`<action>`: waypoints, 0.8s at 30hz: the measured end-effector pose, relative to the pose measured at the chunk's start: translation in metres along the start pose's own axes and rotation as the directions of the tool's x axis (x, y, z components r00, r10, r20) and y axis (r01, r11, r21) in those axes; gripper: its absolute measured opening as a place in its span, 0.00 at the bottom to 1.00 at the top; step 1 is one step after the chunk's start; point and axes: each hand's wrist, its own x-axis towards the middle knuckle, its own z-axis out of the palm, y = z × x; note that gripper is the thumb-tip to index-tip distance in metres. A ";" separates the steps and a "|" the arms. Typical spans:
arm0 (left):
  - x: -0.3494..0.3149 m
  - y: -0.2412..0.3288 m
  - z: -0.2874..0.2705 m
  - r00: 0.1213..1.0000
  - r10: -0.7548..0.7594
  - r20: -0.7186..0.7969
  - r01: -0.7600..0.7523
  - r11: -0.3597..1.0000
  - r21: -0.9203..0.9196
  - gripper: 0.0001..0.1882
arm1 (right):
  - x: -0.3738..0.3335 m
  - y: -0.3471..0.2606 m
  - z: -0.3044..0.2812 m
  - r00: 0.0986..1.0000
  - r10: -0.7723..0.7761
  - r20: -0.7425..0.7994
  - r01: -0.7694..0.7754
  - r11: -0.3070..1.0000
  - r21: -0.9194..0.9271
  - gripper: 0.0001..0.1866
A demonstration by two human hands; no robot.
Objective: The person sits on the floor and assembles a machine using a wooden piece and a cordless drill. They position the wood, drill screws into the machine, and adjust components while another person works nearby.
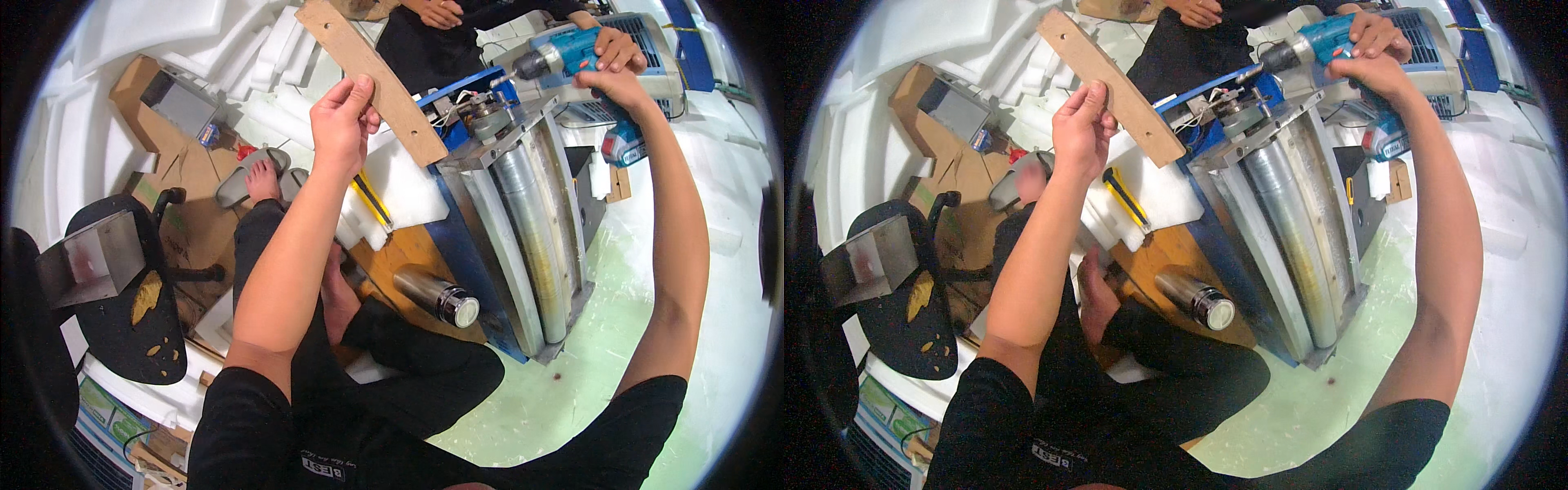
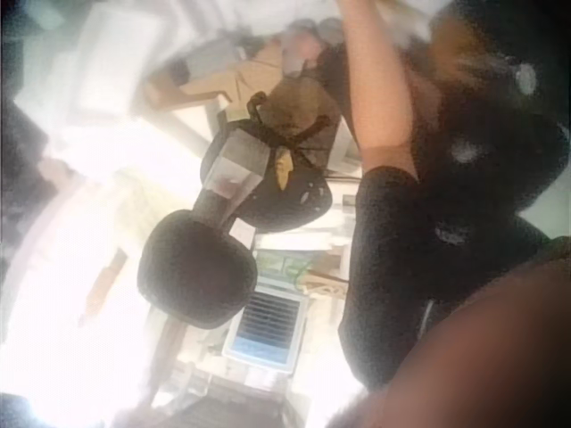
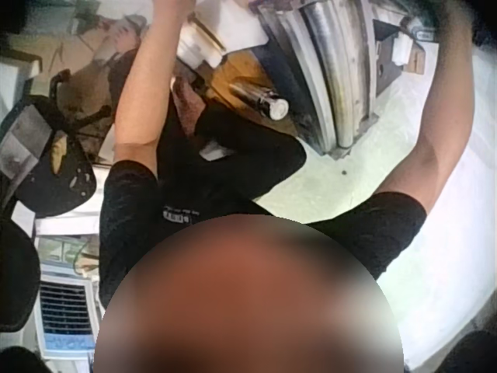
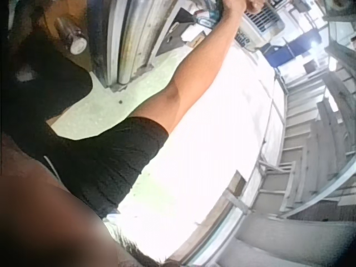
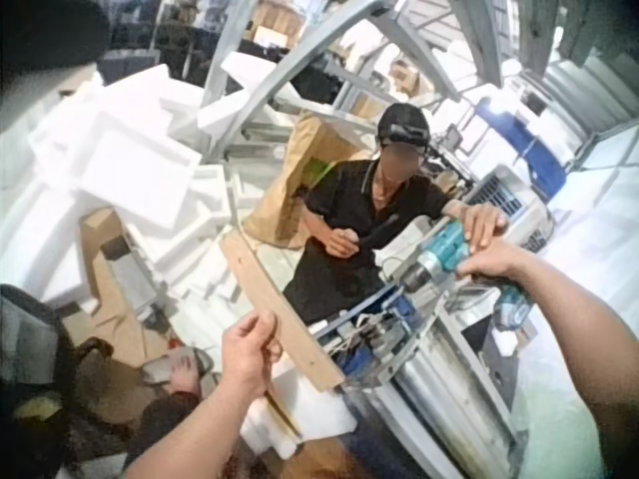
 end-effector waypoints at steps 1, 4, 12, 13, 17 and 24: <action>0.000 0.000 0.000 1.000 -0.008 -0.005 0.008 1.000 0.000 0.13 | 0.001 0.004 -0.004 0.998 -0.022 -0.052 0.024 0.999 0.040 0.21; 0.000 0.002 -0.001 1.000 -0.006 -0.007 0.005 1.000 -0.024 0.12 | 0.011 0.020 -0.037 0.986 0.107 -0.131 -0.093 0.989 0.112 0.23; 0.003 -0.006 0.001 1.000 -0.006 0.031 0.006 1.000 -0.021 0.13 | 0.021 0.084 -0.128 0.867 0.030 -0.498 -0.184 0.947 -0.264 0.58; 0.004 -0.008 0.001 0.999 -0.017 0.034 0.018 1.000 -0.011 0.13 | 0.014 0.080 -0.134 0.843 0.008 -0.538 -0.234 0.906 -0.354 0.57; -0.002 -0.004 0.002 0.986 -0.029 0.164 0.028 1.000 0.006 0.11 | -0.092 0.041 -0.089 0.761 -0.393 -0.516 0.105 0.860 -0.499 0.39; -0.117 -0.003 0.062 0.892 -0.133 0.433 -0.126 0.846 0.518 0.09 | -0.367 -0.072 0.085 0.889 -0.253 -0.382 0.305 0.949 0.083 0.36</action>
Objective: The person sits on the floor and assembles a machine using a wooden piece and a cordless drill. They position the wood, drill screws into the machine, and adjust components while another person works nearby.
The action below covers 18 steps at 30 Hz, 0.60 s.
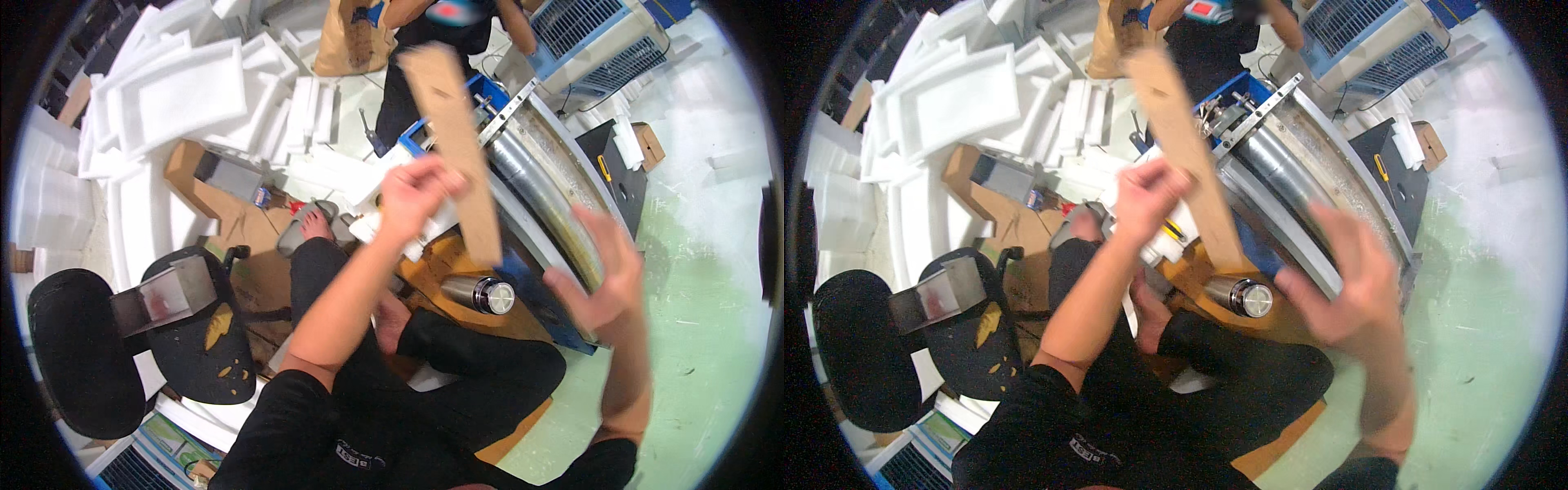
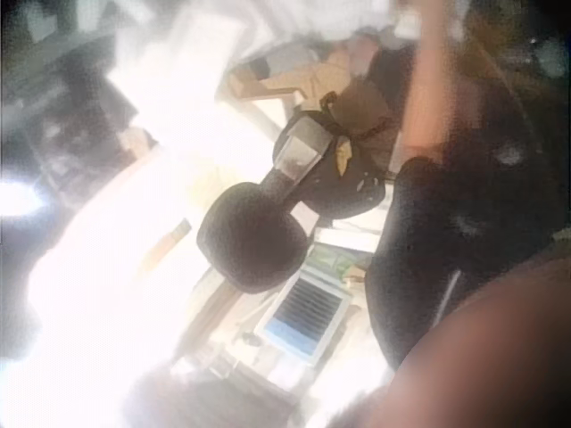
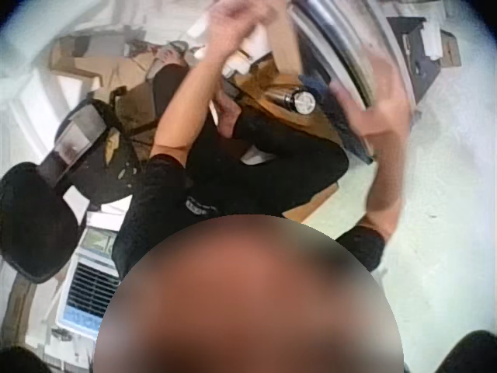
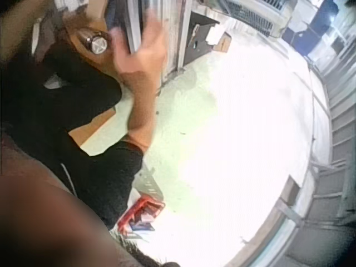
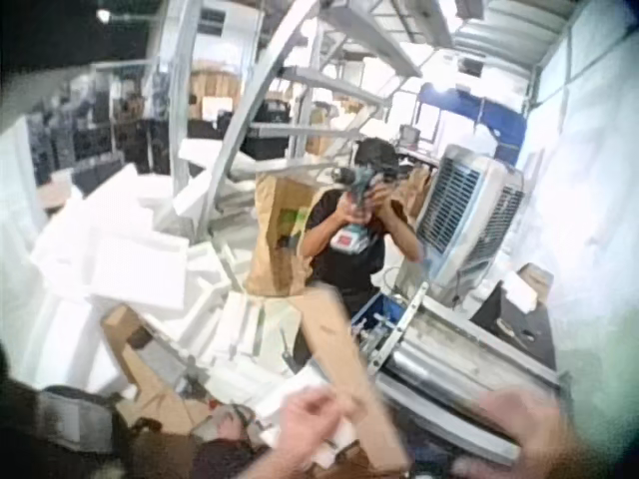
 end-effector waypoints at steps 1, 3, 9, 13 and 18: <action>-0.021 0.006 0.027 0.990 0.039 0.135 -0.047 0.998 0.053 0.07 | -0.025 -0.013 0.011 0.996 0.086 -0.025 -0.081 0.987 0.142 0.36; -0.067 0.018 0.082 0.939 0.040 0.342 -0.021 0.998 -0.058 0.08 | -0.067 -0.026 0.036 0.971 0.228 -0.072 -0.164 0.853 0.496 0.37; -0.135 0.036 0.157 0.768 -0.009 0.640 -0.212 0.940 0.268 0.22 | -0.208 -0.044 0.076 0.712 0.701 -0.040 -0.257 0.312 0.915 0.20; -0.147 0.039 0.129 0.746 -0.057 0.663 -0.410 0.747 0.524 0.27 | -0.293 -0.010 0.076 0.413 0.904 -0.114 -0.243 0.230 0.942 0.17; -0.154 0.043 0.010 0.951 -0.007 0.309 -0.289 0.335 0.897 0.19 | -0.396 0.033 0.084 0.058 0.994 -0.096 -0.243 0.107 0.964 0.13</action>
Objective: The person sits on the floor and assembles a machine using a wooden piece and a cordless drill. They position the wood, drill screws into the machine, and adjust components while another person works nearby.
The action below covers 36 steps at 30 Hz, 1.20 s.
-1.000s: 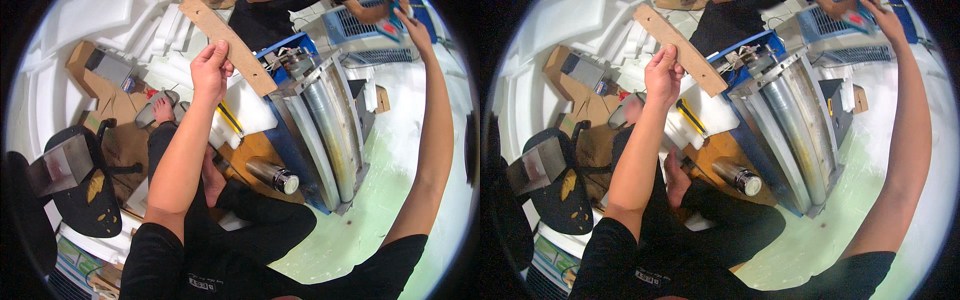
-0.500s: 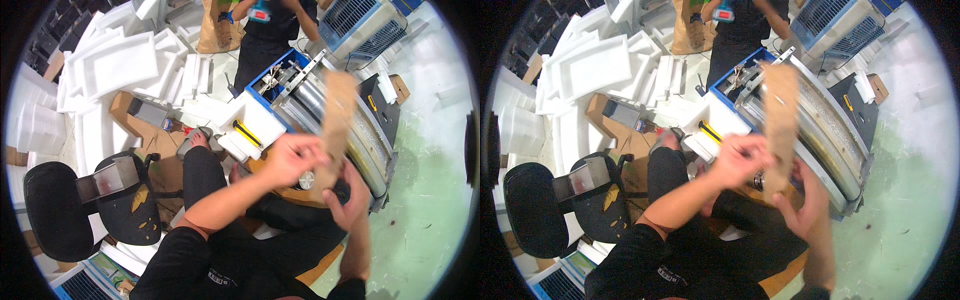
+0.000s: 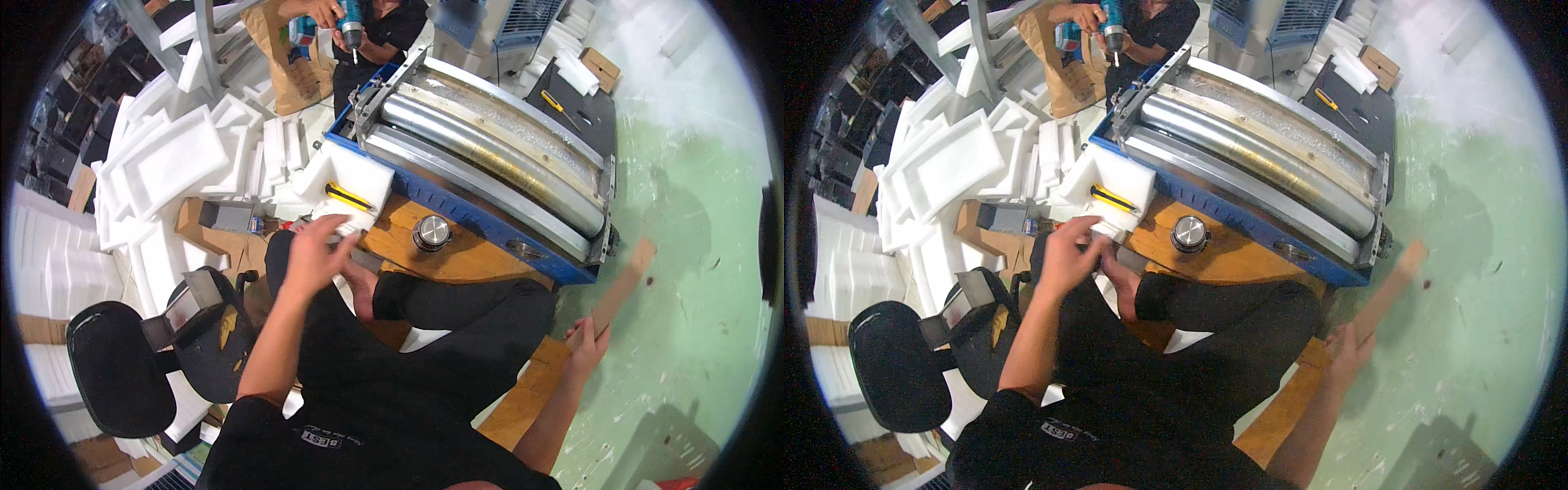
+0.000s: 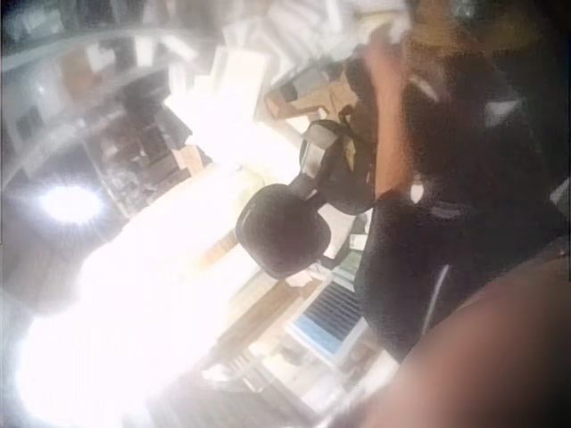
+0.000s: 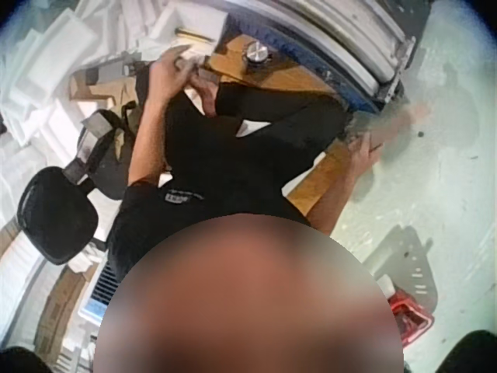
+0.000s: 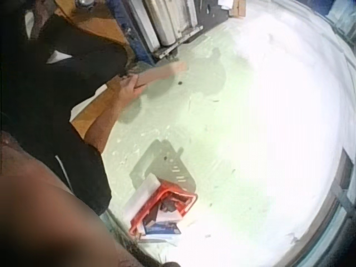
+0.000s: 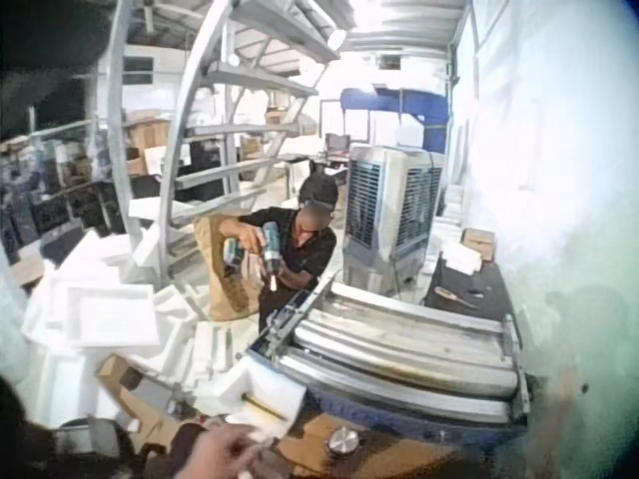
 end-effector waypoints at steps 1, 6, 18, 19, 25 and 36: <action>-0.010 -0.024 -0.008 0.995 0.035 -0.089 -0.019 0.984 0.176 0.18 | 0.003 0.010 -0.014 0.998 0.059 -0.036 -0.057 0.998 0.034 0.12; -0.051 -0.106 -0.017 0.974 -0.214 -0.071 0.225 0.900 0.373 0.24 | 0.013 0.073 -0.031 0.948 0.215 -0.234 -0.143 0.947 0.288 0.13; 0.010 -0.121 -0.002 0.776 -0.621 0.113 0.437 0.658 0.613 0.21 | 0.009 0.117 0.013 0.945 0.244 -0.219 -0.099 0.849 0.519 0.15; 0.011 -0.115 -0.001 0.778 -0.619 0.107 0.437 0.656 0.615 0.21 | 0.009 0.118 0.013 0.951 0.231 -0.207 -0.099 0.858 0.503 0.15; 0.024 -0.099 -0.003 0.791 -0.607 0.071 0.452 0.659 0.602 0.22 | 0.008 0.122 0.013 0.963 0.187 -0.194 -0.083 0.890 0.448 0.14; 0.025 -0.113 0.001 0.828 -0.559 0.037 0.430 0.676 0.598 0.21 | 0.007 0.117 0.015 0.955 0.187 -0.232 -0.078 0.909 0.410 0.14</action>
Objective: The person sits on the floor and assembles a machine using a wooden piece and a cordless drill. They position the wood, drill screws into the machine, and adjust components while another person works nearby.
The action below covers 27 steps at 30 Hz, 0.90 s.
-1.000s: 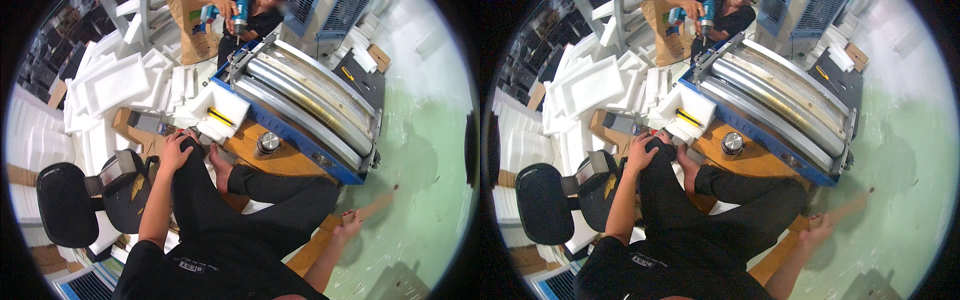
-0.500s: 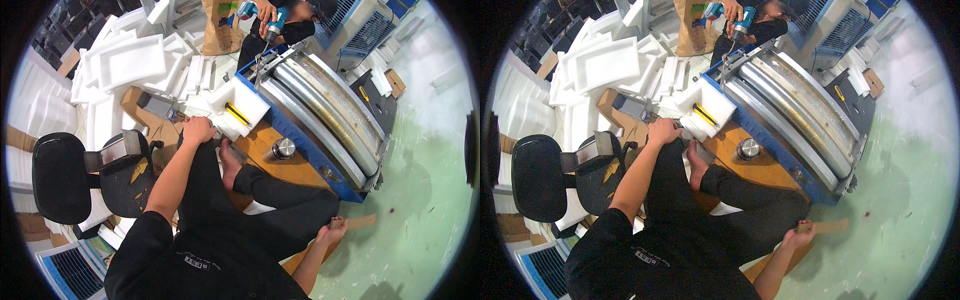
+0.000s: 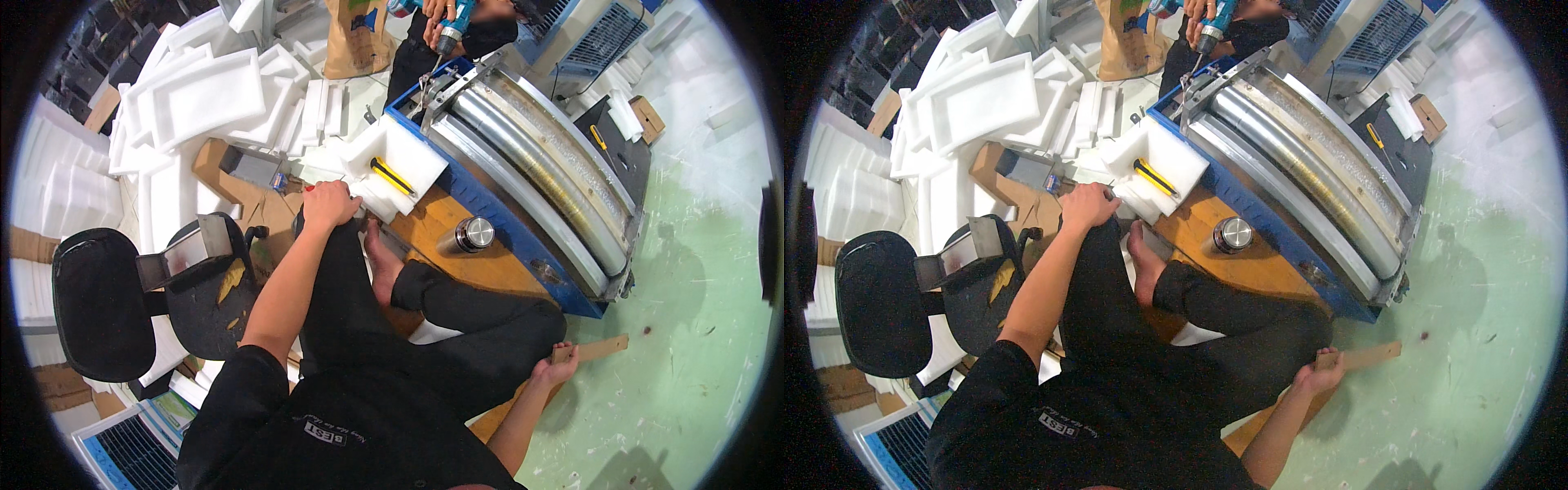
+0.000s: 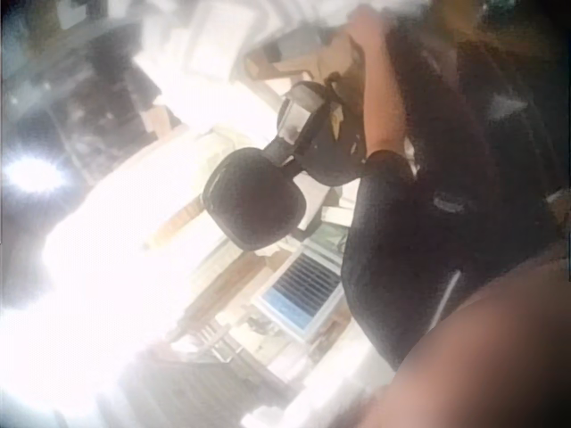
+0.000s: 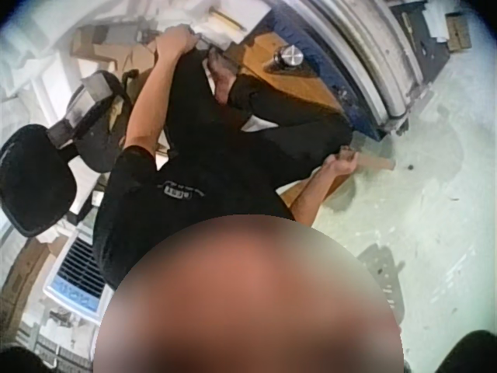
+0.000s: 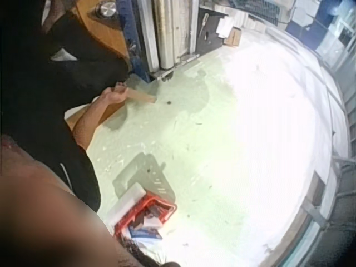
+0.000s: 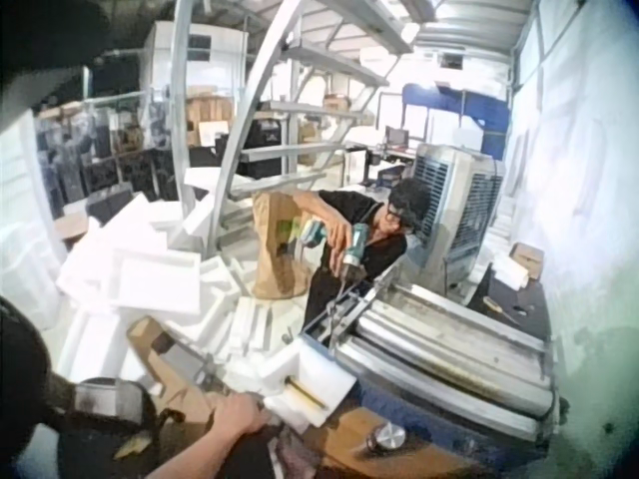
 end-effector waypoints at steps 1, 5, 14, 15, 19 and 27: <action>0.001 -0.001 0.001 1.000 0.011 0.006 -0.011 1.000 -0.010 0.22 | 0.000 0.000 0.000 1.000 0.000 0.005 0.000 1.000 -0.008 0.14; 0.002 -0.003 0.003 0.999 0.019 0.033 -0.018 0.999 -0.027 0.25 | 0.003 -0.001 -0.001 1.000 -0.003 0.023 0.004 0.999 -0.043 0.14; 0.002 -0.002 0.003 0.998 0.011 0.062 -0.011 1.000 -0.001 0.26 | 0.005 0.000 -0.005 1.000 -0.010 0.023 0.012 0.997 -0.077 0.14; 0.002 -0.001 0.002 0.997 0.007 0.071 -0.007 1.000 0.001 0.26 | 0.005 0.000 -0.006 1.000 -0.010 0.016 0.011 0.997 -0.079 0.14; -0.001 0.000 0.000 0.999 0.015 0.041 -0.016 1.000 0.019 0.26 | 0.004 0.001 -0.006 1.000 -0.008 0.021 0.009 0.997 -0.072 0.14; -0.002 0.002 0.001 0.999 0.004 0.034 -0.004 1.000 0.012 0.25 | 0.000 0.000 -0.001 0.999 -0.026 0.035 0.028 0.998 -0.062 0.14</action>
